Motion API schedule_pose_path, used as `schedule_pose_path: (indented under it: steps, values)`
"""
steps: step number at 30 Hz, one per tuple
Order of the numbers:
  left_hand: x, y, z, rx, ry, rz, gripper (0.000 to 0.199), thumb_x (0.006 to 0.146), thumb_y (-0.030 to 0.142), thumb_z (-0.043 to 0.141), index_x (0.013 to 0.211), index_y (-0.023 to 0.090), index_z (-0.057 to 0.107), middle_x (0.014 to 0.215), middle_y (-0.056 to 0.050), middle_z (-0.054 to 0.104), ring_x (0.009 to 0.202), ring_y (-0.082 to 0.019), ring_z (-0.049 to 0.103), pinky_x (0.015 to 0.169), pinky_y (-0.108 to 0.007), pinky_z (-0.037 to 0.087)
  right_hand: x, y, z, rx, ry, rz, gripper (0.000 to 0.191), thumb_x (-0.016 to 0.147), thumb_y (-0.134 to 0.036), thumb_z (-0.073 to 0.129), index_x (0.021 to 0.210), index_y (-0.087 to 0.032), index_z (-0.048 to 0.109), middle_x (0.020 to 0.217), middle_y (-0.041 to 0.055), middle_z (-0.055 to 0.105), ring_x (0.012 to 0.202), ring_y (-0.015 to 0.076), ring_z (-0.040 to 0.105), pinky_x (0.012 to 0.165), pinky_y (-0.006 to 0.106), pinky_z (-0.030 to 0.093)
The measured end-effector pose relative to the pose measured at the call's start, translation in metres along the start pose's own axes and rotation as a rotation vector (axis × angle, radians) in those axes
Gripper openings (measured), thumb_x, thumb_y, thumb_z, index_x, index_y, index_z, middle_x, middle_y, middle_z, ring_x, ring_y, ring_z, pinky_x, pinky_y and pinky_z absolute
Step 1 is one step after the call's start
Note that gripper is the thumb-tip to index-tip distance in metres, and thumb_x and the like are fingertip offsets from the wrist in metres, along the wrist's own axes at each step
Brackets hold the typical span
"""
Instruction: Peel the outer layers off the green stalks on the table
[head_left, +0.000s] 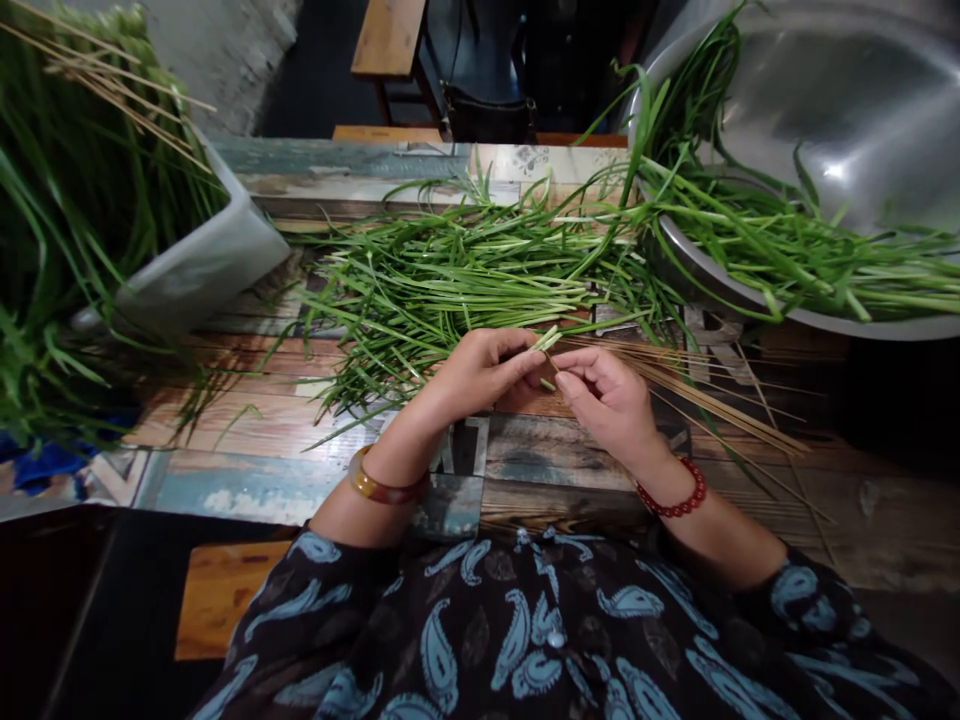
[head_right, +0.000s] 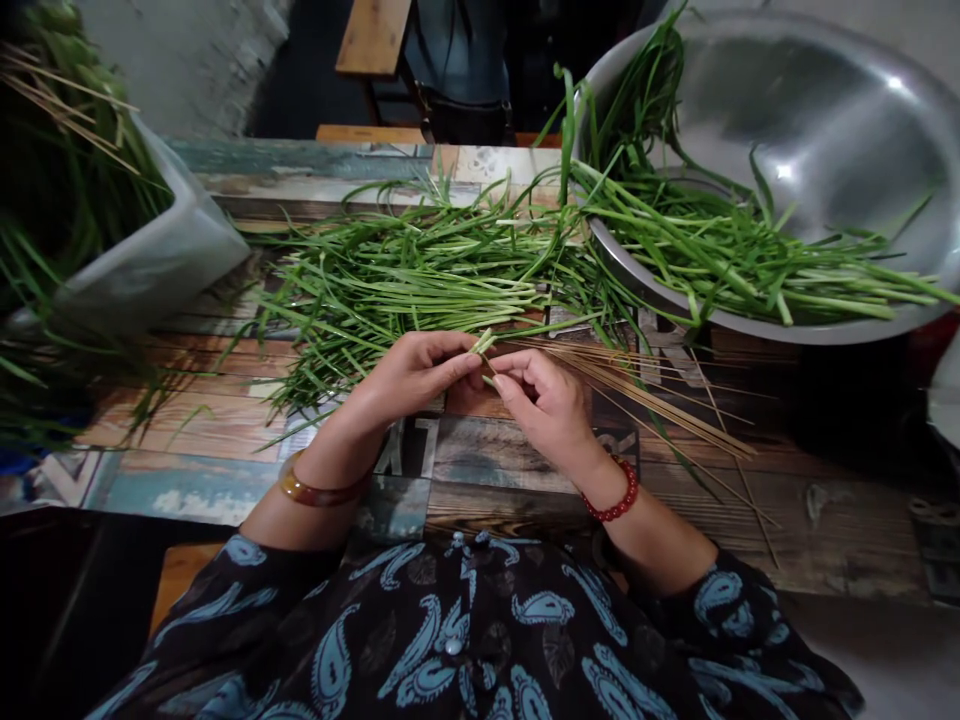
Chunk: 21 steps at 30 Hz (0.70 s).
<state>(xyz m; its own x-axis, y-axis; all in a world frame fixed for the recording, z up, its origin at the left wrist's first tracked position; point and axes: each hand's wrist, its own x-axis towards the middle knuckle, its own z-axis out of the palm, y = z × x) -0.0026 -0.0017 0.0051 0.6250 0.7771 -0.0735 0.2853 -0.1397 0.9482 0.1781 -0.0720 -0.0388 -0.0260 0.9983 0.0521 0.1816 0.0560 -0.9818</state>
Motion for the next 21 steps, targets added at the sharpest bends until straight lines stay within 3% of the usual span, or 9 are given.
schedule_pose_path:
  steps: [5, 12, 14, 18, 21]
  values:
    - [0.001, -0.001, 0.002, -0.192, -0.007, -0.128, 0.036, 0.092, 0.04, 0.055, 0.071, 0.012, 0.064, 0.061, -0.003, 0.063, 0.05, -0.009, 0.055, 0.048, -0.018, 0.042, 0.0, -0.001, -0.001, -0.029, 0.016, -0.029, 0.015, 0.092, -0.03, 0.06, 0.101, -0.019, 0.066, 0.071, -0.0015, 0.064, 0.06, 0.0096, 0.056, 0.057, 0.023, 0.044]
    - [0.002, 0.004, 0.007, -0.166, -0.05, -0.206, 0.038, 0.09, 0.04, 0.056, 0.065, 0.011, 0.062, 0.05, 0.001, 0.055, 0.042, -0.007, 0.047, 0.043, -0.017, 0.034, 0.001, 0.001, 0.001, -0.061, 0.045, -0.052, 0.013, 0.091, -0.029, 0.06, 0.096, -0.019, 0.065, 0.071, -0.001, 0.063, 0.059, 0.0095, 0.055, 0.057, 0.023, 0.045]
    - [0.002, 0.005, 0.008, -0.103, -0.052, -0.176, 0.037, 0.09, 0.039, 0.055, 0.068, 0.011, 0.064, 0.053, 0.0, 0.058, 0.046, -0.008, 0.05, 0.046, -0.017, 0.036, 0.002, 0.001, 0.002, 0.035, 0.017, -0.021, 0.013, 0.091, -0.029, 0.06, 0.099, -0.019, 0.062, 0.07, -0.0024, 0.061, 0.056, 0.0085, 0.052, 0.054, 0.023, 0.043]
    - [0.0, 0.006, -0.001, 0.148, -0.053, -0.009, 0.034, 0.092, 0.039, 0.053, 0.085, 0.011, 0.072, 0.074, -0.003, 0.071, 0.068, -0.013, 0.063, 0.062, -0.019, 0.044, 0.003, -0.003, 0.001, 0.16, -0.019, 0.067, 0.033, 0.09, -0.03, 0.062, 0.122, -0.021, 0.055, 0.062, -0.0076, 0.051, 0.049, 0.0076, 0.043, 0.045, 0.021, 0.036]
    - [-0.006, 0.007, -0.016, 0.299, -0.067, 0.029, 0.044, 0.097, 0.046, 0.045, 0.096, 0.013, 0.073, 0.085, -0.004, 0.074, 0.08, -0.016, 0.066, 0.072, -0.02, 0.046, 0.004, -0.005, -0.002, 0.174, -0.048, 0.08, 0.031, 0.091, -0.035, 0.061, 0.119, -0.02, 0.06, 0.061, -0.0068, 0.051, 0.046, 0.0064, 0.039, 0.042, 0.021, 0.033]
